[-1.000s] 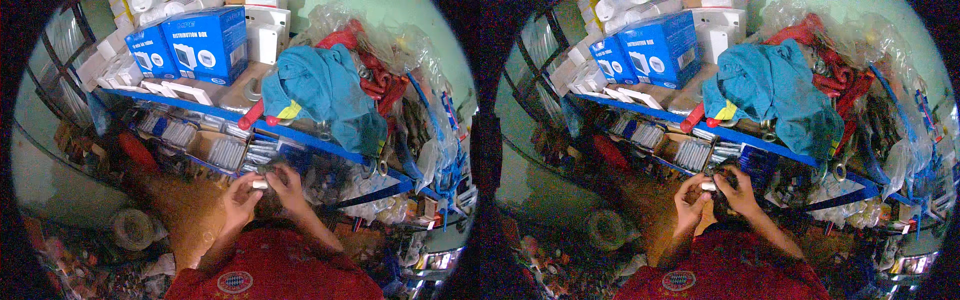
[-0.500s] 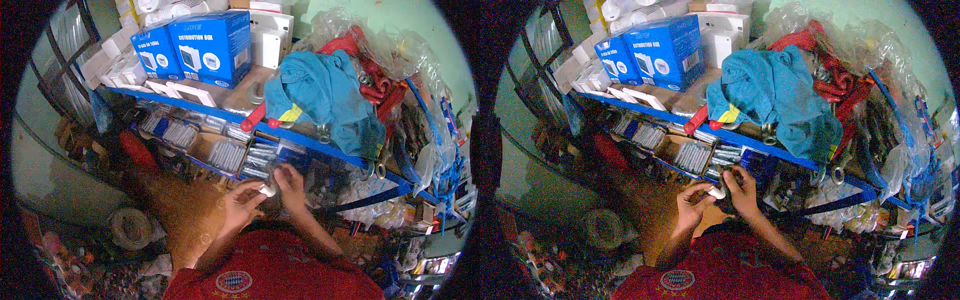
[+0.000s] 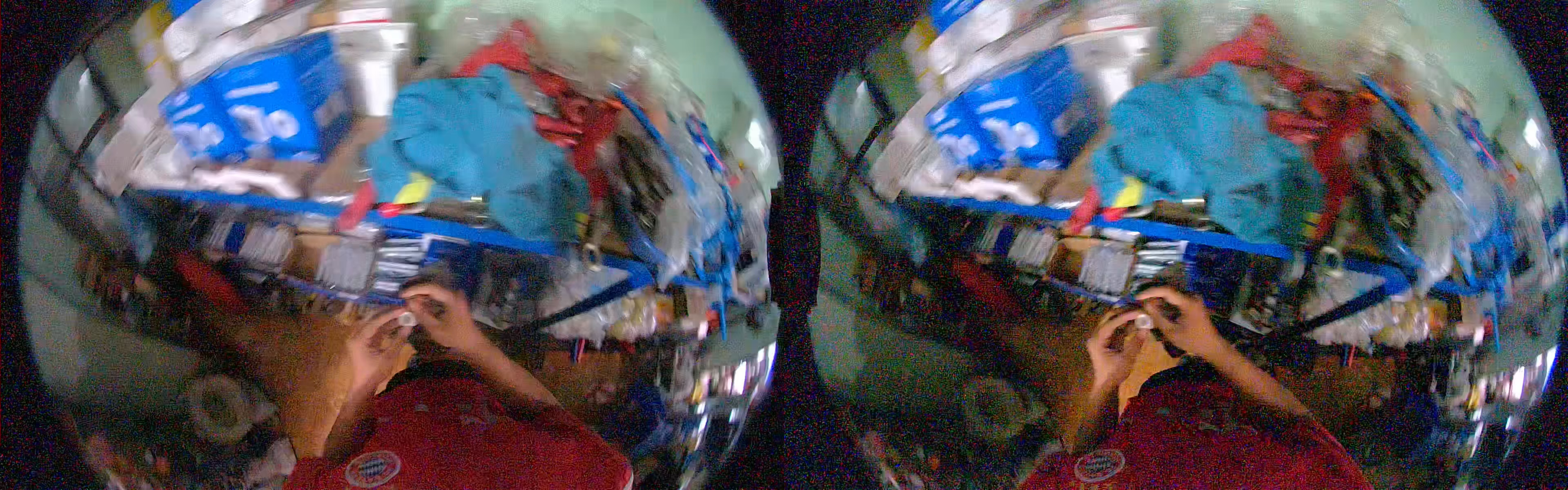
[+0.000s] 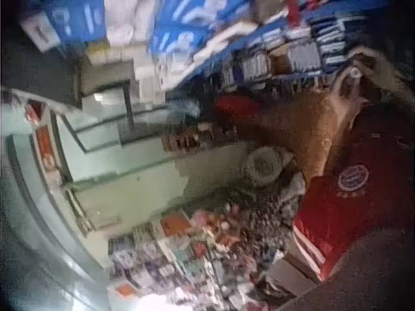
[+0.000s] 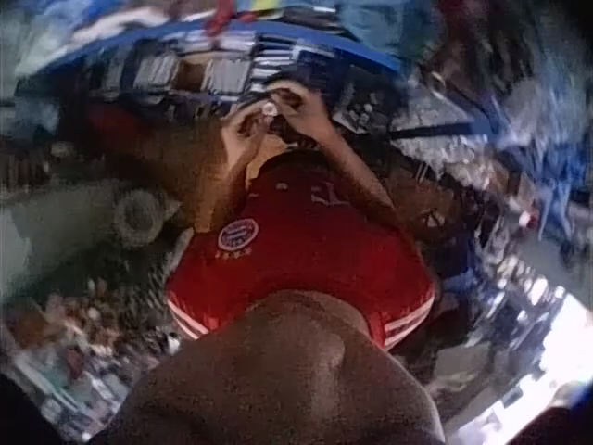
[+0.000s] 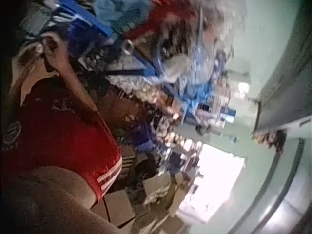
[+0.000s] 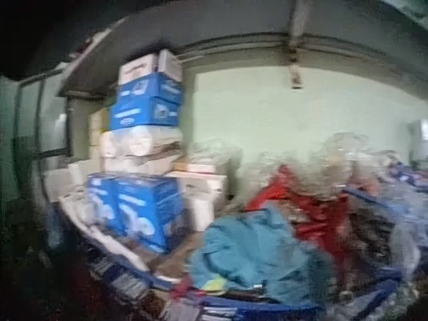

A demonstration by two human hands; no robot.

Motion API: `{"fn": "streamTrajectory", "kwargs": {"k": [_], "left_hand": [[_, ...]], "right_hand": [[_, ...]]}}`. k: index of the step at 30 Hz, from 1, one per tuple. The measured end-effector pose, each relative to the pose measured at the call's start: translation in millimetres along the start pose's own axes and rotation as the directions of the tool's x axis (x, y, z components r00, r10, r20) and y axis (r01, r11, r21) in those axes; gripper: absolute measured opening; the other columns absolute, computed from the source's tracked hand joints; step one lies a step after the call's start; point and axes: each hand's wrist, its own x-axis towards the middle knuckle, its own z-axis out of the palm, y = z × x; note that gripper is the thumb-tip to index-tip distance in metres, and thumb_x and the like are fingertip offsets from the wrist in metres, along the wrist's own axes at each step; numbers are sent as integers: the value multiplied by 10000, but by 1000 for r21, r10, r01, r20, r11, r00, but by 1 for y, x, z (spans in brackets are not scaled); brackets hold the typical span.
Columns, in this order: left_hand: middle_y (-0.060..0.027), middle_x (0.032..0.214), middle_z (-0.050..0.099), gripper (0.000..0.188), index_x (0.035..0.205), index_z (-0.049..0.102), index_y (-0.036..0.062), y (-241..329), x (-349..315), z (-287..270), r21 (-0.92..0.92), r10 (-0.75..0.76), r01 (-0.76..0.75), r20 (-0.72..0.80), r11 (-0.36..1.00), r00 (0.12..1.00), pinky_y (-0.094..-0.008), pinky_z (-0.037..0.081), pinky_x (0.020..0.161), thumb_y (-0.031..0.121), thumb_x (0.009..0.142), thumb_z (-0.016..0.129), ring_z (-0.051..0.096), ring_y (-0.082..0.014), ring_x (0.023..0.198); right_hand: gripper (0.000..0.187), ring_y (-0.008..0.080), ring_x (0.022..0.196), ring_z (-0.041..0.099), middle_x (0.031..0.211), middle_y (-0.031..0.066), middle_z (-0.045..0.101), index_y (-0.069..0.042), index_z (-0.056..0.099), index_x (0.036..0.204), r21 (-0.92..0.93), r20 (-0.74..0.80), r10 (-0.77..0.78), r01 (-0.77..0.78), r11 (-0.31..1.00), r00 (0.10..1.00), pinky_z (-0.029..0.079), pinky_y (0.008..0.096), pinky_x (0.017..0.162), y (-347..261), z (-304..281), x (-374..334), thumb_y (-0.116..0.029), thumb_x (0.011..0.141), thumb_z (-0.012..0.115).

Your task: Assembling plastic pipe elbow fittings by inserting internal components.

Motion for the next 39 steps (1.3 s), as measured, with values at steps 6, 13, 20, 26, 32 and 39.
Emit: {"fn": "streamTrajectory", "kwargs": {"k": [6, 13, 20, 26, 32, 39], "left_hand": [[-106, 946, 593, 240, 905, 595, 30, -4, 4, 2, 313, 372, -377, 78, 872, 925, -300, 455, 762, -20, 682, 668, 574, -207, 857], [-137, 897, 609, 122, 798, 575, 18, -18, 1, 24, 308, 408, -417, 97, 855, 908, -310, 470, 727, -23, 701, 636, 596, -229, 822], [-128, 903, 613, 150, 796, 573, 35, -22, -12, 62, 91, 249, -281, 265, 955, 932, -304, 465, 743, -33, 685, 646, 597, -214, 829], [-134, 925, 592, 189, 759, 527, 42, -16, -18, 117, -147, 274, -231, 486, 962, 830, -282, 472, 706, -30, 679, 683, 576, -197, 829], [-90, 897, 527, 255, 828, 487, 58, -15, -28, 190, -266, 127, 46, 595, 963, 794, -279, 466, 705, -16, 688, 686, 538, -177, 866], [15, 725, 476, 231, 801, 474, 67, -52, -64, 343, -126, 64, 49, 761, 991, 646, -218, 406, 638, 91, 726, 692, 462, -76, 675]], "right_hand": [[175, 91, 679, 580, 826, 68, 618, -87, 584, 984, 16, -45, -67, 67, 998, 997, 475, 246, 597, -3, 0, 2, -83, 811, 559], [262, 178, 690, 583, 797, 96, 586, -59, 504, 1056, 65, 16, 120, -121, 990, 993, 471, 306, 621, 11, -28, -27, -139, 811, 553], [260, 286, 897, 558, 942, 155, 569, -54, 522, 1028, 9, -4, 81, -81, 997, 997, 439, 366, 778, 40, -64, -65, -124, 780, 560], [278, 274, 940, 549, 1007, 166, 570, -48, 536, 1053, -255, -32, 323, -320, 912, 946, 420, 374, 821, 53, -118, -127, -131, 789, 561], [280, 208, 818, 580, 919, 113, 614, -65, 566, 1007, 15, -299, 497, -517, 856, 815, 456, 348, 737, 91, -164, -228, -172, 753, 620], [284, 169, 817, 559, 910, 92, 614, -34, 567, 996, -65, -334, 519, -569, 820, 786, 454, 326, 735, 146, -238, -336, -123, 733, 630]]}}
